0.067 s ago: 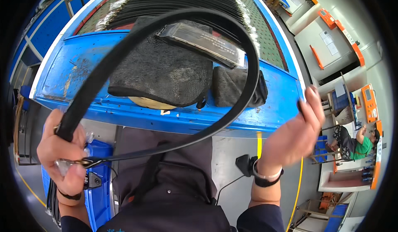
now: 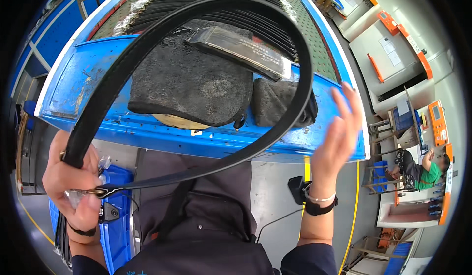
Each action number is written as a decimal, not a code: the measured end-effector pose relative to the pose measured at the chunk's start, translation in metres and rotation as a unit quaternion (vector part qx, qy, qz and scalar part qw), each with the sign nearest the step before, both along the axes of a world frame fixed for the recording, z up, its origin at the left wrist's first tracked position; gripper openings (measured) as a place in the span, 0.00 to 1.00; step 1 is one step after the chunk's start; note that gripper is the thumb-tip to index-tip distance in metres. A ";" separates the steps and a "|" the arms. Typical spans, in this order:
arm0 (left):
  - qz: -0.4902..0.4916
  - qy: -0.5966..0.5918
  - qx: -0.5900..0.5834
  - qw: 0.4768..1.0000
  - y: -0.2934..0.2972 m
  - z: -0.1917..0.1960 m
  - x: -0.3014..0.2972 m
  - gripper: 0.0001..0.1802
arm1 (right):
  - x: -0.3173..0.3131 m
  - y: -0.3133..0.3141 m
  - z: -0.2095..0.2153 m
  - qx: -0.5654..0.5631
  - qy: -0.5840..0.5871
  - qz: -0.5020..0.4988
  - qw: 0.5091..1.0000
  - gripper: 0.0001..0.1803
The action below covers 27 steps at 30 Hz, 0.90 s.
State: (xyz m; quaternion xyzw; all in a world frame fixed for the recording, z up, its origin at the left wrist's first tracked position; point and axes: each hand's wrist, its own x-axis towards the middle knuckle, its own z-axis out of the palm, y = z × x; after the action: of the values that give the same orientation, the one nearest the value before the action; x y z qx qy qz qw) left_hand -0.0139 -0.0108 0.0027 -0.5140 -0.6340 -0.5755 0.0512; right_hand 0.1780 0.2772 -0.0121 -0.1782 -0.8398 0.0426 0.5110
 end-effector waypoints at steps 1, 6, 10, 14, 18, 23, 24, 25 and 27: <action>-0.001 0.010 0.008 1.000 0.001 -0.001 -0.001 0.09 | 0.004 0.008 -0.008 -0.001 -0.091 -0.035 0.995 0.16; -0.082 0.082 -0.042 0.992 0.004 0.004 -0.010 0.10 | 0.017 0.008 -0.011 -0.021 -0.162 -0.055 0.985 0.11; -0.110 0.107 -0.055 0.987 0.008 0.006 -0.009 0.08 | 0.019 -0.023 0.014 0.060 0.017 0.036 0.997 0.20; -0.120 0.119 -0.072 0.983 0.013 0.007 -0.004 0.10 | -0.010 -0.082 0.027 -0.033 -0.130 0.255 0.958 0.27; -0.132 0.115 -0.069 0.982 0.016 0.007 -0.002 0.10 | -0.024 -0.094 0.029 -0.011 -0.226 0.319 0.920 0.29; -0.130 0.105 -0.068 0.984 0.017 0.007 -0.001 0.11 | -0.028 -0.097 0.032 0.026 -0.261 0.333 0.905 0.28; -0.130 0.104 -0.066 0.984 0.016 0.007 -0.001 0.11 | -0.028 -0.097 0.033 0.031 -0.269 0.334 0.903 0.27; -0.130 0.103 -0.064 0.984 0.016 0.007 -0.001 0.11 | -0.029 -0.097 0.034 0.037 -0.277 0.335 0.900 0.27; -0.132 0.099 -0.062 0.984 0.016 0.007 0.000 0.11 | -0.028 -0.098 0.034 0.041 -0.278 0.330 0.901 0.27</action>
State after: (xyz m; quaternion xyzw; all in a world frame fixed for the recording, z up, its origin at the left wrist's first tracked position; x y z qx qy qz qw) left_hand -0.0143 0.0053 0.0094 -0.6502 -0.5867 -0.4826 0.0054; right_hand 0.1496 0.1792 0.0223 0.1254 -0.9596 0.1232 0.2199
